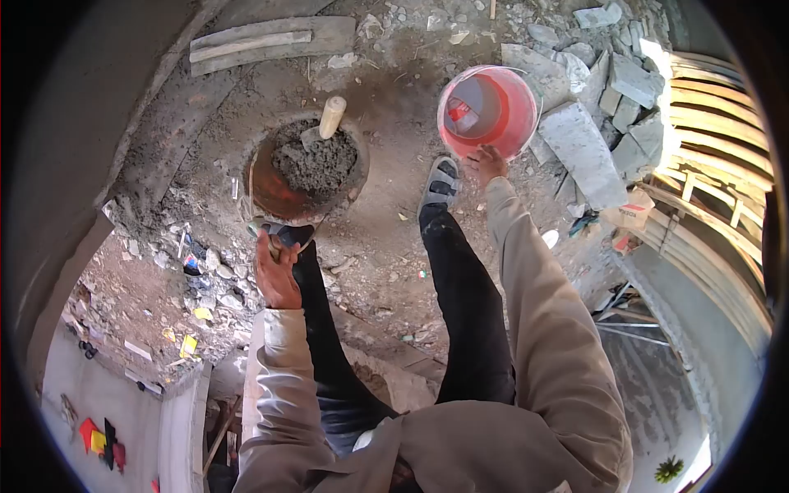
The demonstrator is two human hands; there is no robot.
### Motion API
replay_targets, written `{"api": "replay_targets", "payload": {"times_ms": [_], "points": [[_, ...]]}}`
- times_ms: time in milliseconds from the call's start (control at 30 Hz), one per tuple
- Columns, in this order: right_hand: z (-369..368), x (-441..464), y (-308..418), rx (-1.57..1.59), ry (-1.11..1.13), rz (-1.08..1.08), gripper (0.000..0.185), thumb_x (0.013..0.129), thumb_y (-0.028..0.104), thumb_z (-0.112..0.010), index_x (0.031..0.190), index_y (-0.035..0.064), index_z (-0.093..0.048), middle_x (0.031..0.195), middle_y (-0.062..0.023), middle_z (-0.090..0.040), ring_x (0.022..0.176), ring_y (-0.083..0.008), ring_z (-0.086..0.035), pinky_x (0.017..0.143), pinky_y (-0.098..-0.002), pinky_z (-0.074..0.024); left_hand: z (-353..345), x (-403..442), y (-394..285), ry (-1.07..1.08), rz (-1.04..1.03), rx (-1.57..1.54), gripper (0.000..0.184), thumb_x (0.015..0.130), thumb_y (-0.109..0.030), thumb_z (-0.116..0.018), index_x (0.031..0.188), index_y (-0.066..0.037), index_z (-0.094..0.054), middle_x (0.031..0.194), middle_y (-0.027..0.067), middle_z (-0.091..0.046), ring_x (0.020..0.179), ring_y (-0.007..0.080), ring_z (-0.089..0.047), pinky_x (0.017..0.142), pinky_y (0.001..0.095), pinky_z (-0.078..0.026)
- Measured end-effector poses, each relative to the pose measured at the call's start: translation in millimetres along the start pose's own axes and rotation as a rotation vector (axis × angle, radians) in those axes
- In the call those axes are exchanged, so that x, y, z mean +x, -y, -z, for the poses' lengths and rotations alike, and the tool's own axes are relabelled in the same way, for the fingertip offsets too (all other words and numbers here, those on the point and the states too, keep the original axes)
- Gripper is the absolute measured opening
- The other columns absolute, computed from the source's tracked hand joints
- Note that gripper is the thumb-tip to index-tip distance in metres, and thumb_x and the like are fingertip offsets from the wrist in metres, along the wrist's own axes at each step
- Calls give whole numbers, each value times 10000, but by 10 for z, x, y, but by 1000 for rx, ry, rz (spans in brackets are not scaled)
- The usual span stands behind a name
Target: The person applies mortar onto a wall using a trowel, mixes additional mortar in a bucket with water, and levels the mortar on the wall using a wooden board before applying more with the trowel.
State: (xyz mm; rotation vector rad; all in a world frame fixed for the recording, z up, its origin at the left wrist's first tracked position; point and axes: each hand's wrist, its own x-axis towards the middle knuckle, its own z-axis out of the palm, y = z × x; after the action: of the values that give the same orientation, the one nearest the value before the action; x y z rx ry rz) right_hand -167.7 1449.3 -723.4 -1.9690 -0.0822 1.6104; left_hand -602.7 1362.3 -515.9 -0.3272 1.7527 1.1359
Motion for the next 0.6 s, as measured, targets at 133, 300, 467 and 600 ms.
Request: {"api": "replay_targets", "payload": {"times_ms": [133,300,467,600], "points": [[42,1095,-185,391,180,-127,396,1021,199,-428,1370,36,-338,1237,-238,-561,1106,-365,-613,953,-486,-530,-649,196,793,17,-11,-2,324,965,-364,-593,795,-100,-514,659,-20,-424,548,107,-389,734,344,-495],[-92,1474,-256,492,-2,-11,374,1033,225,-372,1365,54,-362,1290,-226,-531,1165,-376,-579,1004,-498,-492,-1006,549,1260,238,20,34,294,977,-349,-584,828,-101,-527,706,-32,-448,602,102,-471,764,362,-531],[194,1078,-284,192,82,365,221,942,112,-576,1141,17,-560,1107,-101,-626,1050,-309,-637,855,-382,-540,-485,370,1304,-170,-109,434,441,907,-298,-661,1279,-93,-539,1140,17,-590,1023,136,-560,870,400,-441],[449,286,135,-531,15,726,199,844,-1,-649,1037,29,-616,955,-108,-654,859,-292,-669,760,-362,-548,56,-213,1297,-106,-2,567,452,883,-247,-678,1287,-83,-556,1266,46,-567,1063,161,-575,811,345,-473]]}}
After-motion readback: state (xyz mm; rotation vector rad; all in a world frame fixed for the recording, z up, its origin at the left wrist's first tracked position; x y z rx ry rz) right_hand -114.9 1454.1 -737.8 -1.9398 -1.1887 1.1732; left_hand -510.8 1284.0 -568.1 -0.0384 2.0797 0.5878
